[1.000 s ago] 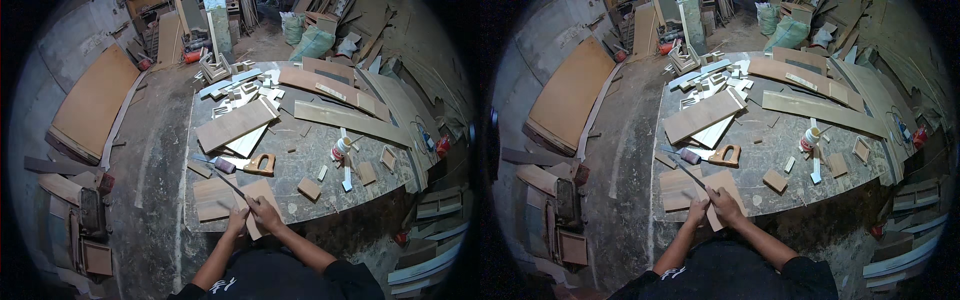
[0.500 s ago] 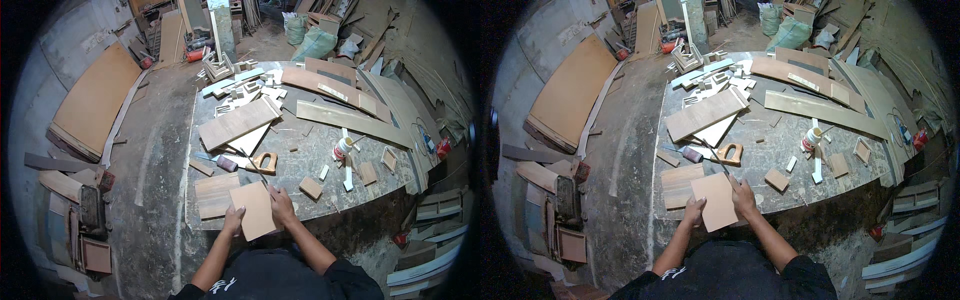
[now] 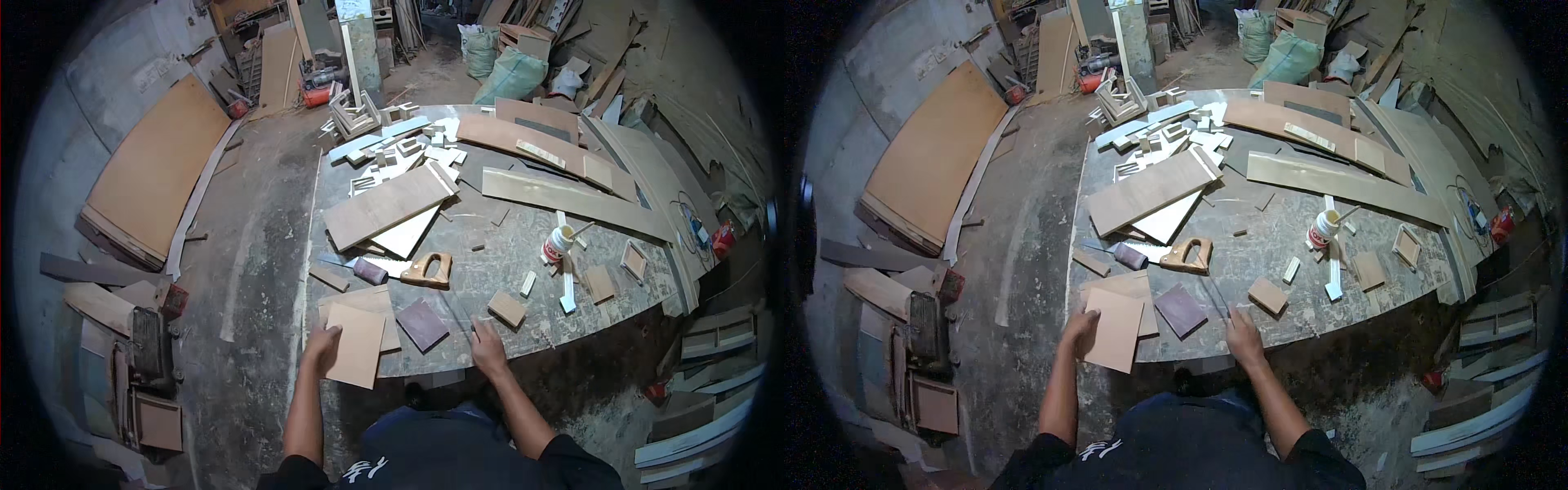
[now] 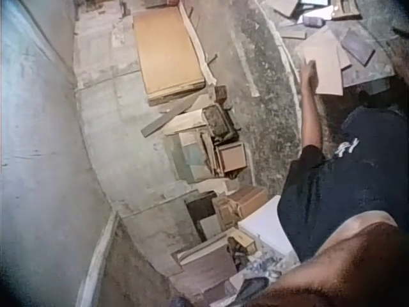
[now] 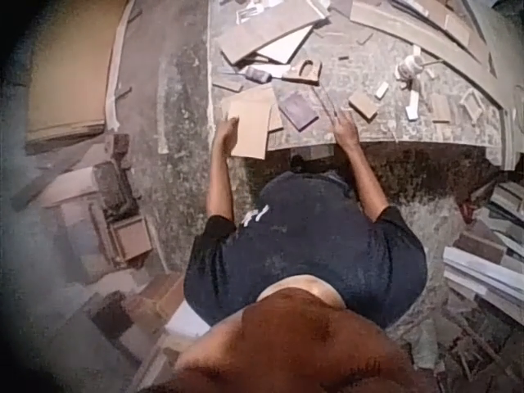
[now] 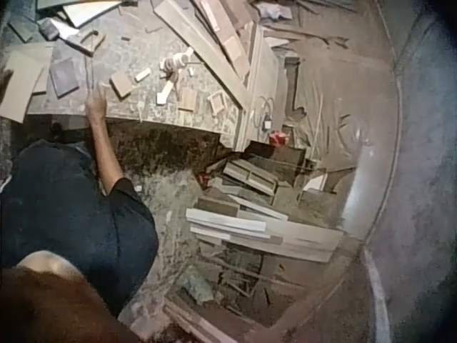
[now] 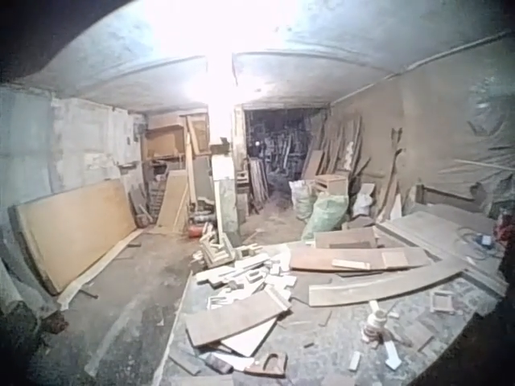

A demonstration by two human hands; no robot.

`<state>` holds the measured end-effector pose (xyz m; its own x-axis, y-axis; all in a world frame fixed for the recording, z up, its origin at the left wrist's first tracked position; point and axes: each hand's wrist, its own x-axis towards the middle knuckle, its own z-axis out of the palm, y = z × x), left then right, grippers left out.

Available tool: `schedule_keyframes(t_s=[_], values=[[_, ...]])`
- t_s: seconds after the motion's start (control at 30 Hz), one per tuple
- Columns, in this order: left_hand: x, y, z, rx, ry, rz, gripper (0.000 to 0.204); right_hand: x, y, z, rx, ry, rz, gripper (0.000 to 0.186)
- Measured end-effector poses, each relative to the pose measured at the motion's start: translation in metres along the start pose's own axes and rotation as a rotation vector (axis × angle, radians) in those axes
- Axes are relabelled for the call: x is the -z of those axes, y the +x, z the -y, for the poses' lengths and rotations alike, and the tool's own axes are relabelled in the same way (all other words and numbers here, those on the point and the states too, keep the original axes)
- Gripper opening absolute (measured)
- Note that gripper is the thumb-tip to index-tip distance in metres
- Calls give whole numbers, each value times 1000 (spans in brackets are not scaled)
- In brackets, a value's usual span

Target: Cutting, gluing, and filing small wood pieces to assemble components in a workshop.

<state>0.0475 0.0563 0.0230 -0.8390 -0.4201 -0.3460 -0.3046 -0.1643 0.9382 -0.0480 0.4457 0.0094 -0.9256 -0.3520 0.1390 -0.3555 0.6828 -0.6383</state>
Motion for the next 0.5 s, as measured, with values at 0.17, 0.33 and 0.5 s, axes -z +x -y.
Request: schedule_keyframes(t_s=[0.17, 0.33, 0.5], values=[[43, 44, 22, -101, 856, 70, 53, -7, -12, 2, 26, -42, 68, 46], [-3, 35, 30, -230, 1137, -238, 89, -13, -30, -2, -53, 27, 52, 47], [-35, -3, 20, -203, 1204, -206, 131, -6, -49, 7, -28, 53, 20, 47]])
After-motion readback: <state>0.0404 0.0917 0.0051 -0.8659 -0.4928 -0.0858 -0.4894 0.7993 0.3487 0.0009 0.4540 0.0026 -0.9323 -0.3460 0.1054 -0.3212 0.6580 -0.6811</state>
